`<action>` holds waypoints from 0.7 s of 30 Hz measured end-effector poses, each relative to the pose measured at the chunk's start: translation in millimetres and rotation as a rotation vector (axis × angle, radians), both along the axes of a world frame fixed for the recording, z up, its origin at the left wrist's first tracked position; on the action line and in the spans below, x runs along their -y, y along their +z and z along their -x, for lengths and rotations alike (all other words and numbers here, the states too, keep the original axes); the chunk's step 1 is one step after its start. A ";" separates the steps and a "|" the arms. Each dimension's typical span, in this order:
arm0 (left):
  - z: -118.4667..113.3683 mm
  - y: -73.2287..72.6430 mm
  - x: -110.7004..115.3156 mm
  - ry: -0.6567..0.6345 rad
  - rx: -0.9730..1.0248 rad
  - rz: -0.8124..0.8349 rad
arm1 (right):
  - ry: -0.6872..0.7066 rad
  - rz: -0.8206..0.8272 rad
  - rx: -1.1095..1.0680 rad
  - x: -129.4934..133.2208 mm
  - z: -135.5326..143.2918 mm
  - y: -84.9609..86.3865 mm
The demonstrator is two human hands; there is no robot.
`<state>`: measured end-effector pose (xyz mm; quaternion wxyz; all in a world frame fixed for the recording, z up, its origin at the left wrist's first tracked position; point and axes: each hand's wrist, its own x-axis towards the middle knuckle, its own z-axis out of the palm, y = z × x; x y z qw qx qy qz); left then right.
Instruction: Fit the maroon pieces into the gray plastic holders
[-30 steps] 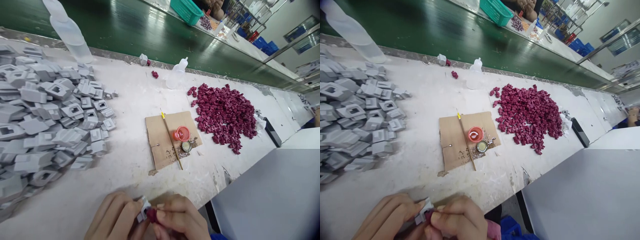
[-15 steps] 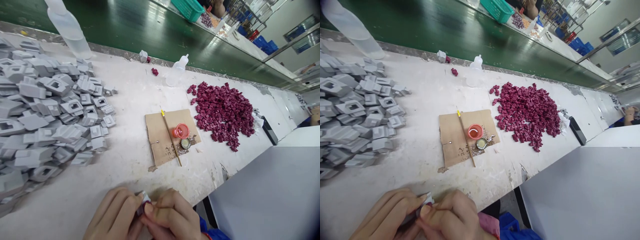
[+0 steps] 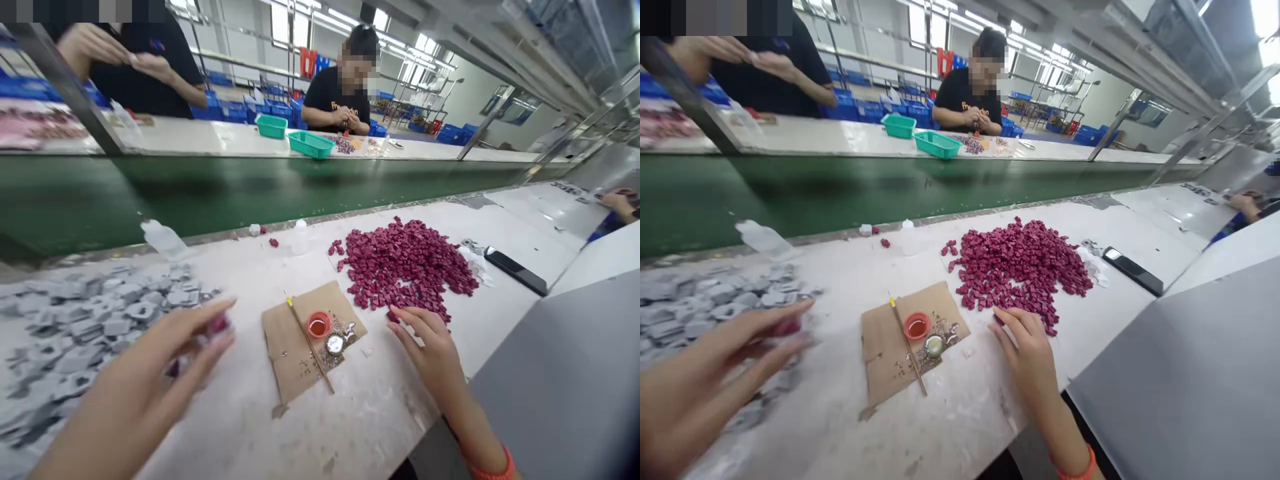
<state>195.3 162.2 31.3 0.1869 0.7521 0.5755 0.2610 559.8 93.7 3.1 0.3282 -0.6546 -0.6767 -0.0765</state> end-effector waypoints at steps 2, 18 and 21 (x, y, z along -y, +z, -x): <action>-21.6 26.2 -58.5 0.004 -0.078 0.022 | 0.033 -0.005 0.027 -14.8 -13.5 -11.1; -6.7 44.1 -115.4 0.015 -0.483 0.236 | -0.191 0.094 -0.594 31.6 -21.0 -24.0; 8.8 32.8 -99.0 -0.078 -0.507 0.276 | -0.299 0.139 -1.061 43.8 -16.4 -24.5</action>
